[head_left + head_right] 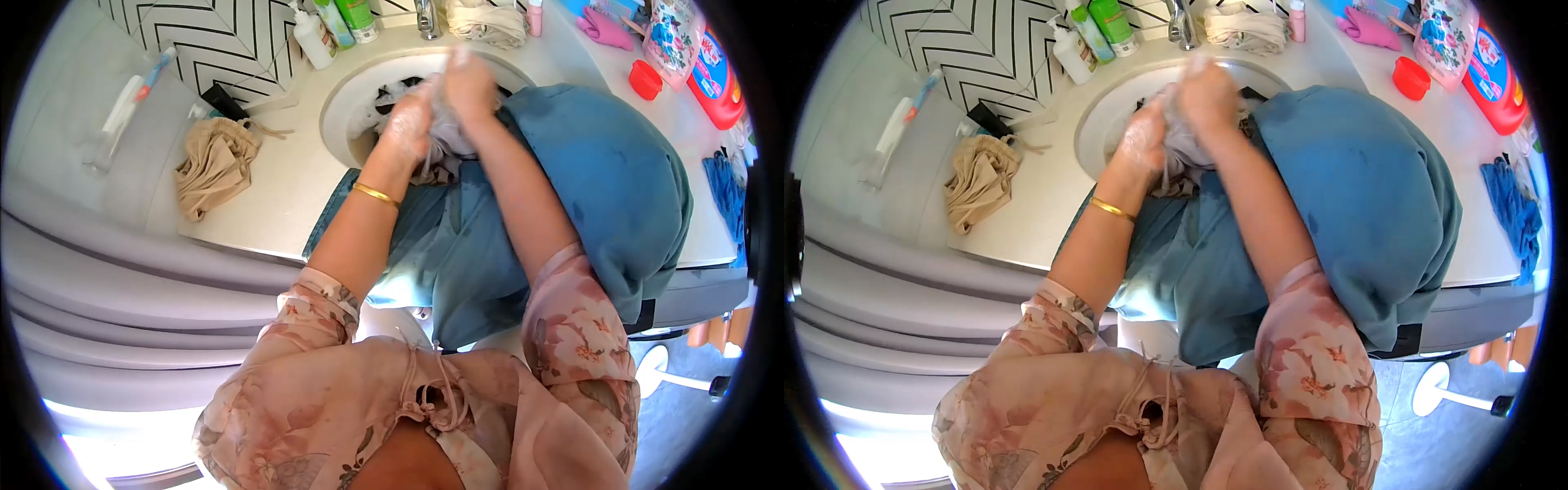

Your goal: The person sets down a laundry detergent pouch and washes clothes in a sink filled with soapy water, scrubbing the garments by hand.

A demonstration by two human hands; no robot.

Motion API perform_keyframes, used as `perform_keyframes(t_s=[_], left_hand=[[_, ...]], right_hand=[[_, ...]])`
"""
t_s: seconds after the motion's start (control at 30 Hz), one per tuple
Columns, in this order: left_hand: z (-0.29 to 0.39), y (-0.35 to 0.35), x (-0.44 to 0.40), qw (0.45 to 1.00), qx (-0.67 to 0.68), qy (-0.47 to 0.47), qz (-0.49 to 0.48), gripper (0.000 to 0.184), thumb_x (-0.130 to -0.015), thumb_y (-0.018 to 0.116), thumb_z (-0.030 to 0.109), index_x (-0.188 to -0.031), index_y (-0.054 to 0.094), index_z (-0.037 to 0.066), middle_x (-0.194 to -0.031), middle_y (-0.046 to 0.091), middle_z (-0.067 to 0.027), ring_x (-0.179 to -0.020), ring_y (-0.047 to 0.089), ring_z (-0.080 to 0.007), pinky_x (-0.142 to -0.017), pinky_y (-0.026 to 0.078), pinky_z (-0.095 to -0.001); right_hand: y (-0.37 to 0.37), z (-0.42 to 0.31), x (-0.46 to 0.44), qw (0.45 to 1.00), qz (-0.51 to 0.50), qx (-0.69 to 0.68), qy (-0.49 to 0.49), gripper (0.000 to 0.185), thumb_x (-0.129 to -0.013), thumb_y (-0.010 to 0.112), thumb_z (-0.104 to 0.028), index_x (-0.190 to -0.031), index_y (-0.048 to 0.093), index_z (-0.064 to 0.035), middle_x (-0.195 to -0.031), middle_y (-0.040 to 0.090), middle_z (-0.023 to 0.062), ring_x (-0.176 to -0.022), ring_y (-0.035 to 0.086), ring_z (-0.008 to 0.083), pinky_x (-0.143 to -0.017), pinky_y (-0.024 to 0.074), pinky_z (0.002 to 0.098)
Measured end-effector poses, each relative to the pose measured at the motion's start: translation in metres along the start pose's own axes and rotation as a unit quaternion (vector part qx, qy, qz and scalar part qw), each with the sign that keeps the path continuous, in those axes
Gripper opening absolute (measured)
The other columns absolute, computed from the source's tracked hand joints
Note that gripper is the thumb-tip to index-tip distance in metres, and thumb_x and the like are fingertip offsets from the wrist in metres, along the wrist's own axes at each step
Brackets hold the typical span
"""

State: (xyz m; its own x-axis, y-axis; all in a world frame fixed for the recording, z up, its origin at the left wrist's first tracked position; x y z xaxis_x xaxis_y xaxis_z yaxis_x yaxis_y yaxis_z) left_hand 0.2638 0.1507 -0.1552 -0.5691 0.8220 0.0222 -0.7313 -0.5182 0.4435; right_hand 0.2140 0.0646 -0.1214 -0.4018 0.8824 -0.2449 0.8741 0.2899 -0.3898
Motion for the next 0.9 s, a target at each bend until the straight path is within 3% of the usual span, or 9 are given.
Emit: perform_keyframes(t_s=[0.1,0.13,0.2,0.23,0.33,0.47,0.7,0.8,0.9], left_hand=[[-0.005,0.002,-0.004,0.996,-0.061,-0.011,0.068,0.053,-0.084,0.049,0.041,-0.118,0.043,0.001,-0.114,0.050,-0.0107,-0.102,0.046,-0.0198,-0.088,0.037,-0.0319],[0.001,-0.008,-0.004,0.990,-0.077,-0.025,0.113,0.056,-0.083,0.049,0.043,-0.120,0.042,0.002,-0.114,0.050,-0.0114,-0.100,0.050,-0.0200,-0.086,0.040,-0.0318],[0.021,-0.011,0.001,0.994,-0.057,0.055,0.073,0.061,-0.077,0.058,0.047,-0.110,0.049,-0.004,-0.100,0.055,-0.0113,-0.089,0.050,-0.0170,-0.080,0.039,-0.0275],[0.028,-0.022,-0.001,0.983,-0.120,0.095,0.102,0.056,-0.076,0.061,0.042,-0.107,0.052,-0.004,-0.095,0.056,-0.0098,-0.085,0.051,-0.0150,-0.076,0.040,-0.0258],[0.040,-0.030,-0.003,0.956,-0.207,0.170,0.119,0.045,-0.075,0.066,0.030,-0.100,0.055,-0.005,-0.088,0.058,-0.0071,-0.078,0.052,-0.0114,-0.070,0.042,-0.0231],[0.037,-0.039,-0.011,0.952,-0.208,0.183,0.128,0.021,-0.077,0.063,0.010,-0.092,0.059,-0.004,-0.085,0.059,-0.0050,-0.077,0.053,-0.0109,-0.070,0.042,-0.0210],[0.046,-0.054,-0.008,0.941,-0.176,0.223,0.186,0.013,-0.078,0.057,0.004,-0.090,0.060,-0.003,-0.081,0.059,-0.0044,-0.072,0.053,-0.0108,-0.066,0.042,-0.0215],[0.047,-0.064,-0.009,0.957,-0.082,0.193,0.202,0.019,-0.079,0.053,0.000,-0.098,0.055,-0.004,-0.086,0.058,-0.0069,-0.074,0.053,-0.0108,-0.067,0.042,-0.0211],[0.038,-0.072,-0.020,0.974,0.106,0.144,0.142,0.017,-0.081,0.049,0.001,-0.098,0.052,-0.002,-0.092,0.056,-0.0072,-0.081,0.053,-0.0149,-0.072,0.044,-0.0257]], right_hand=[[0.002,0.021,-0.027,0.997,0.054,0.013,-0.062,0.037,-0.084,0.045,-0.035,-0.081,0.056,0.0007,-0.083,0.060,0.0198,-0.070,0.057,0.0317,-0.067,0.0452,0.0391],[0.007,0.031,-0.032,0.997,0.029,-0.061,-0.041,0.035,-0.082,0.048,-0.033,-0.082,0.056,0.0012,-0.082,0.060,0.0190,-0.070,0.057,0.0290,-0.067,0.0453,0.0374],[0.017,0.037,-0.033,0.977,-0.027,-0.213,0.001,0.032,-0.080,0.055,-0.030,-0.083,0.056,0.0023,-0.079,0.060,0.0173,-0.069,0.057,0.0235,-0.067,0.0456,0.0342],[0.015,0.033,-0.028,0.947,-0.063,-0.310,0.049,0.028,-0.075,0.064,-0.020,-0.087,0.054,0.0034,-0.079,0.059,0.0137,-0.069,0.055,0.0168,-0.064,0.0454,0.0288],[0.032,0.014,-0.019,0.865,-0.208,-0.455,0.040,0.027,-0.073,0.065,-0.012,-0.092,0.054,0.0030,-0.083,0.059,0.0113,-0.070,0.056,0.0164,-0.062,0.0455,0.0267],[0.028,0.002,-0.005,0.812,-0.289,-0.505,0.050,0.031,-0.070,0.064,-0.006,-0.097,0.052,0.0033,-0.085,0.057,0.0096,-0.071,0.056,0.0176,-0.065,0.0452,0.0286],[0.033,0.010,0.001,0.871,-0.351,-0.335,0.081,0.025,-0.070,0.061,-0.008,-0.094,0.054,-0.0029,-0.080,0.056,0.0056,-0.072,0.053,0.0169,-0.063,0.0435,0.0295],[0.042,0.025,-0.007,0.865,-0.344,-0.345,0.116,0.017,-0.071,0.060,-0.009,-0.087,0.056,-0.0040,-0.078,0.056,0.0054,-0.070,0.053,0.0164,-0.060,0.0430,0.0289],[0.039,0.026,-0.010,0.844,-0.301,-0.420,0.145,0.010,-0.073,0.057,-0.009,-0.082,0.057,-0.0042,-0.075,0.056,0.0055,-0.068,0.053,0.0169,-0.059,0.0436,0.0297]])
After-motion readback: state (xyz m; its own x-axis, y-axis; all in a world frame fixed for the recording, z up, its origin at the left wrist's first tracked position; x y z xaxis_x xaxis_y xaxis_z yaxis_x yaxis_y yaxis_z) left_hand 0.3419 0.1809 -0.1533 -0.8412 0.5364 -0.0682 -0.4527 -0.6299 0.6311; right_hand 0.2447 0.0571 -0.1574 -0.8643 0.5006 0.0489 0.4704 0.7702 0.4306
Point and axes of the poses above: each hand's wrist, its own x-axis away from the middle knuckle, its own y-axis out of the palm, z = x × y, the point moved 6 cm from there along -x, towards the middle knuckle
